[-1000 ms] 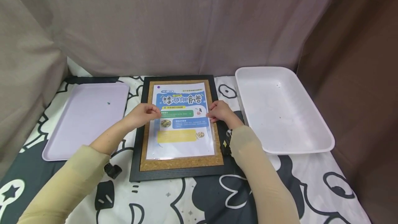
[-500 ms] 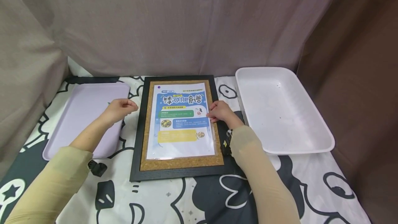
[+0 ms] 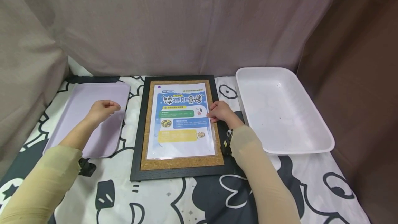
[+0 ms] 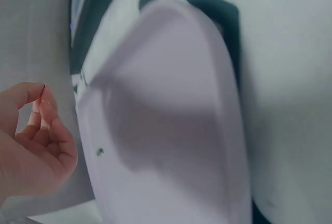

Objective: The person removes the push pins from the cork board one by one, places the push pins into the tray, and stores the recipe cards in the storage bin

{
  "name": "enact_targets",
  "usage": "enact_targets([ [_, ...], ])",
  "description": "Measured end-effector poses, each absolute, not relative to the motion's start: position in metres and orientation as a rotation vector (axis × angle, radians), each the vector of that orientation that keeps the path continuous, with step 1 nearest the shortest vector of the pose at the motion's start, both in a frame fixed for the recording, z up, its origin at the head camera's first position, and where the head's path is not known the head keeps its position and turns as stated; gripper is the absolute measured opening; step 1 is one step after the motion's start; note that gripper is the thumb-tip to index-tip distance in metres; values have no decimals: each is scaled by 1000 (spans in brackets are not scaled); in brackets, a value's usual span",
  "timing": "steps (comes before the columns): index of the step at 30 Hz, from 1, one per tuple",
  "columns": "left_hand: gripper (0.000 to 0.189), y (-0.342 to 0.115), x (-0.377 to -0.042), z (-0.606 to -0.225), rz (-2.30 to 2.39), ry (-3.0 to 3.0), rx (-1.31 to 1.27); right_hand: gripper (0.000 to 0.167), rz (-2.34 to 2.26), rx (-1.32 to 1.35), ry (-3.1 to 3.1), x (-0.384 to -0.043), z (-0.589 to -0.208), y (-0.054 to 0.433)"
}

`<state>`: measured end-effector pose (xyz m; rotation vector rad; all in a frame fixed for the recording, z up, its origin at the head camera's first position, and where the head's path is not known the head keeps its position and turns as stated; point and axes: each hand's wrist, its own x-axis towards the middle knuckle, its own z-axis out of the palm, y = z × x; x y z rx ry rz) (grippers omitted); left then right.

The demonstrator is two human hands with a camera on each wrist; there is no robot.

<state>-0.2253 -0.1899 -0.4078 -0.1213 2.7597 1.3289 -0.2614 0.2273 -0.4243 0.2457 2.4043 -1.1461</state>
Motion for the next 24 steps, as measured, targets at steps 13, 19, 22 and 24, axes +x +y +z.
enact_targets([
  [13, 34, -219, -228, -422, 1224, 2811, -402, 35, -1148, 255, 2403, -261, -424, 229],
  [19, 35, -224, -231, -425, 1173, 2809, -442, 35, -1160, 267, 2402, -262, -425, 229],
  [22, 35, -225, -232, -427, 1150, 2804, -457, 36, -1167, 265, 2396, -261, -426, 229],
  [24, 34, -225, -233, -428, 1132, 2801, -463, 35, -1166, 263, 2395, -261, -426, 228],
])
